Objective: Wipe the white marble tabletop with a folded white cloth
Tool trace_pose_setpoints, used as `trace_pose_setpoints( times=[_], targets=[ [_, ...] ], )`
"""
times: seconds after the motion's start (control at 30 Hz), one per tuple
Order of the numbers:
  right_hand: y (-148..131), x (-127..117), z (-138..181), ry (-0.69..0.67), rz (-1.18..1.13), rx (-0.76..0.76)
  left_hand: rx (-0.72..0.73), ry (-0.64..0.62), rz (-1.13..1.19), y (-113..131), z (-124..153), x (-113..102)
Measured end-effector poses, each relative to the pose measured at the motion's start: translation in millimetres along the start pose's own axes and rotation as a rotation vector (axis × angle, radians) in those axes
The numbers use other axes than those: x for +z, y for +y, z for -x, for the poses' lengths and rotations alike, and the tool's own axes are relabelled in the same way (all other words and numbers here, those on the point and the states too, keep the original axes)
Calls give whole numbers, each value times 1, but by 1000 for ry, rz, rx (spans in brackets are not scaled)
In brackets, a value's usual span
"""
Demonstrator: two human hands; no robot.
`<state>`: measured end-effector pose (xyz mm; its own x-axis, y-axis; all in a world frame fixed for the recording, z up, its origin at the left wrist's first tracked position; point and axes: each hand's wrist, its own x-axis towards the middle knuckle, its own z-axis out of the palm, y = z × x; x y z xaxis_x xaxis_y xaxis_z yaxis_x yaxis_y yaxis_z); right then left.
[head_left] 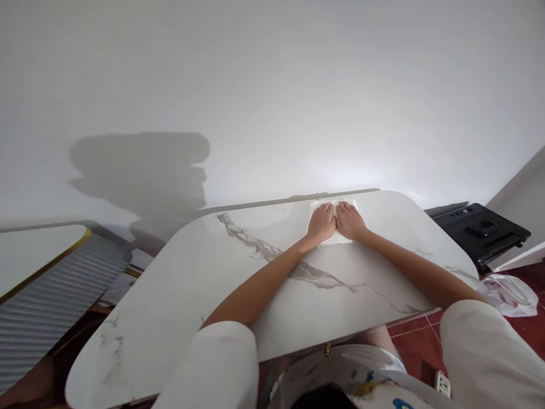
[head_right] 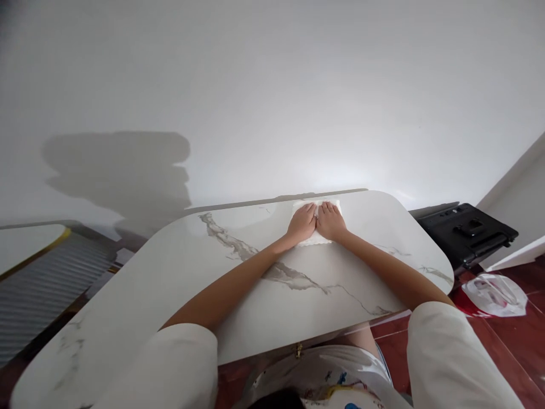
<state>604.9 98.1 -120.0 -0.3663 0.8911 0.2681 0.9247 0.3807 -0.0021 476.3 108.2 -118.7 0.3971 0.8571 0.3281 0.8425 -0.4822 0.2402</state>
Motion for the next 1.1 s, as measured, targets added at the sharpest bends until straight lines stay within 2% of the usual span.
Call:
trace_pose_setpoints(
  times=[0.27,0.43,0.53,0.63,0.77,0.87,1.0,1.1],
  targets=[
    [-43,-24,71,25,18,-70,-45,-69,50,31,78,-25],
    [-74,-38,129,69,-18,-117,-127,-105,198,53,137,-42],
    [-76,-46,160,88,-72,-179,-196,-168,313,69,168,-49],
    [-64,-54,182,79,-143,-216,-241,-247,423,87,183,-51],
    [-34,-63,199,49,-234,-222,-297,-378,503,110,178,-47],
    [-14,-62,198,31,-264,-201,-287,-398,534,122,160,-41],
    [5,-50,175,29,-234,-114,-251,-295,451,123,123,-26],
    [11,-39,142,47,-162,-48,-193,-155,399,106,88,-12]
  ],
)
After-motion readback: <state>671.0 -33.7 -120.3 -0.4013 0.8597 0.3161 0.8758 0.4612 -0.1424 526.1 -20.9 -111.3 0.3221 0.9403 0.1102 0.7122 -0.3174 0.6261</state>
